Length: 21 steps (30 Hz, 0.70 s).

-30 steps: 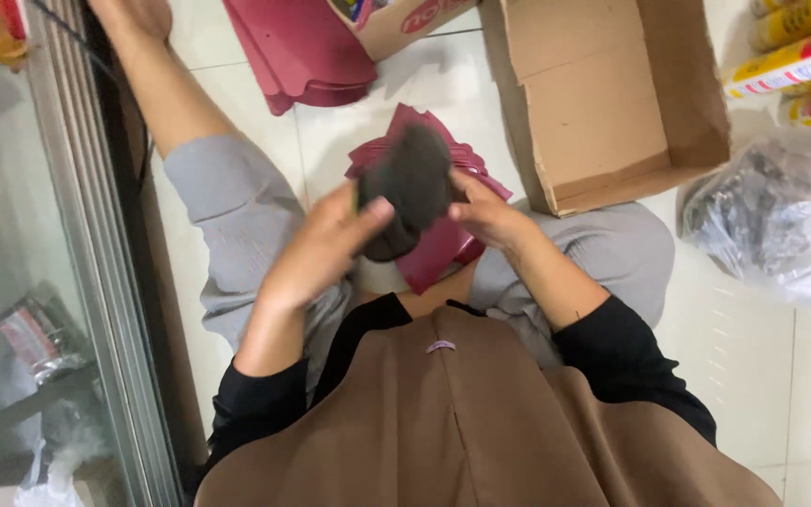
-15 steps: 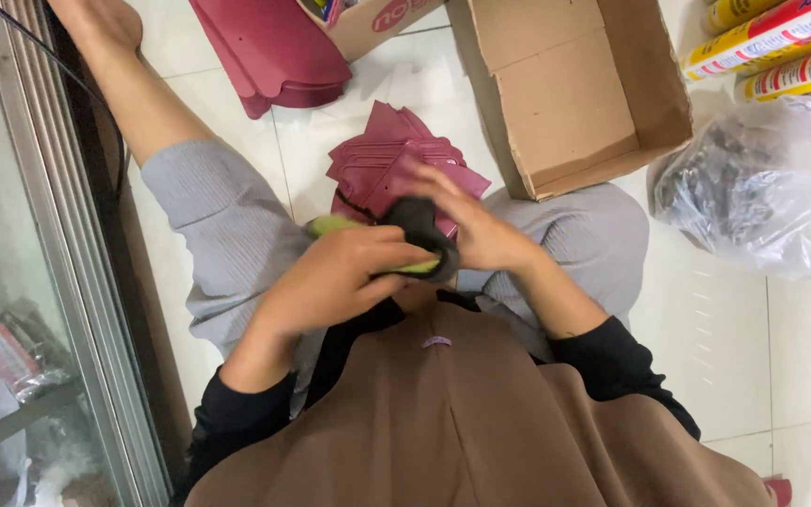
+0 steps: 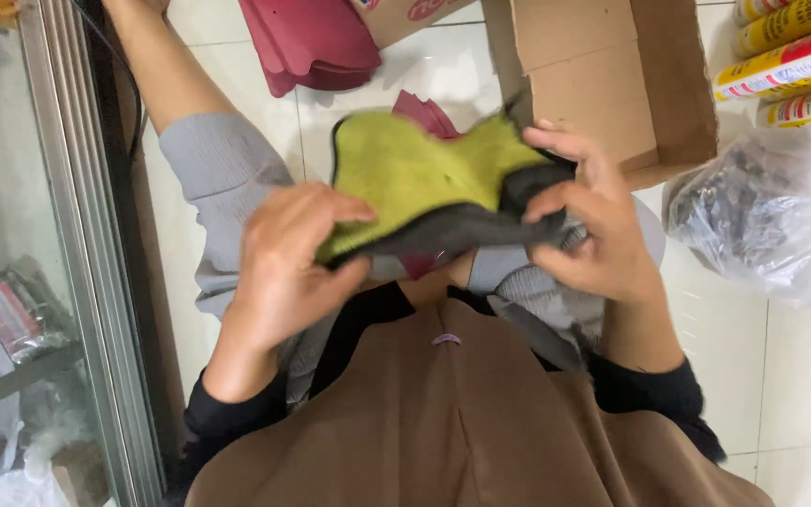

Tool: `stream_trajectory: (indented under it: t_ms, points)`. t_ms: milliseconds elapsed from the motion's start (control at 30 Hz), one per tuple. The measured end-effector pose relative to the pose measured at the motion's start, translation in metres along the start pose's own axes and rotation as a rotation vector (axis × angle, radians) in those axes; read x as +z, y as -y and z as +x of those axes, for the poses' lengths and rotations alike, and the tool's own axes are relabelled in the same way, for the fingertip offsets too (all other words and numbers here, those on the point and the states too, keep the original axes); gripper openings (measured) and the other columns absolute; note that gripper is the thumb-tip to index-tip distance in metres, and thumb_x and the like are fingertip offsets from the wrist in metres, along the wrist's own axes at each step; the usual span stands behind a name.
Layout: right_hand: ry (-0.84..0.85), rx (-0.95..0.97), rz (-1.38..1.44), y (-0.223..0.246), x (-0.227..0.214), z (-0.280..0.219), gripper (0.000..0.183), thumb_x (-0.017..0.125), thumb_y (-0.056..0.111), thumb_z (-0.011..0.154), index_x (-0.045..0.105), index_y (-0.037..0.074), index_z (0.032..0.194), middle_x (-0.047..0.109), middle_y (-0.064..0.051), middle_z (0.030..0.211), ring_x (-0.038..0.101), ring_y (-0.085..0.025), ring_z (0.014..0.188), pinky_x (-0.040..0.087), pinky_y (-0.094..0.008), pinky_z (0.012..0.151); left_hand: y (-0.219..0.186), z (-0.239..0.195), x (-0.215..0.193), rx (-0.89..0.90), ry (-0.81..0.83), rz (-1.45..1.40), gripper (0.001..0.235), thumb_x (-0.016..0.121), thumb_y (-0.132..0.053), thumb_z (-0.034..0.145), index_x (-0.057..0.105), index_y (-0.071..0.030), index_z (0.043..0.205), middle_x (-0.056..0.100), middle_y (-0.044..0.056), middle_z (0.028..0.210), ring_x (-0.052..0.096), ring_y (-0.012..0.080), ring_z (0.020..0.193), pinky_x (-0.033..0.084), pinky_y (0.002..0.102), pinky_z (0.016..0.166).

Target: Sorting small metal hooks and sanding the edges of pink foam decorative shapes while sitting on the floor.

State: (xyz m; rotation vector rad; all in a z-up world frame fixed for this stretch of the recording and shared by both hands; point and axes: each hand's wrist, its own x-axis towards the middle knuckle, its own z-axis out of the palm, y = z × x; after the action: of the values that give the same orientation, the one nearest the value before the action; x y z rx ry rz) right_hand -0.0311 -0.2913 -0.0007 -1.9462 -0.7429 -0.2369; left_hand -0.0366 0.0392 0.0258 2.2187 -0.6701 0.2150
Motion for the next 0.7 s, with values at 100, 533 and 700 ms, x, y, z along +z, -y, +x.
stream_trajectory:
  t_ms: [100,533,700]
  points:
    - [0.273,0.301,-0.072,-0.009,0.013,-0.017,0.038,0.082,0.001,0.064,0.060,0.008,0.095,0.059,-0.029,0.136,0.061,-0.054,0.116,0.042,-0.061,0.098,-0.001,-0.004,0.008,-0.168,0.401,-0.140,0.045,0.075,0.006,0.073,0.069,-0.001,0.117,0.073,0.022,0.106,0.068,0.0450,0.105,0.050,0.052,0.093]
    - [0.171,0.708,-0.400,-0.125,0.067,-0.033,0.041,0.069,0.002,0.092,0.054,0.001,0.130,0.067,-0.032,0.104,0.066,-0.056,0.101,0.051,-0.066,0.083,0.135,0.002,0.134,-0.897,0.314,0.032,0.055,0.072,-0.037,0.095,0.047,-0.004,0.132,0.066,0.027,0.128,0.063,0.0495,0.120,0.047,0.065,0.100]
    - [0.624,0.753,-0.832,-0.157,0.123,-0.064,0.084,0.083,0.024,0.081,0.042,0.024,0.154,0.065,-0.019,0.114,0.070,-0.040,0.105,0.053,-0.050,0.087,0.122,-0.034,0.170,-0.551,0.405,0.410,0.073,0.091,-0.014,0.071,0.050,-0.001,0.130,0.058,0.027,0.122,0.063,0.0474,0.108,0.051,0.057,0.086]
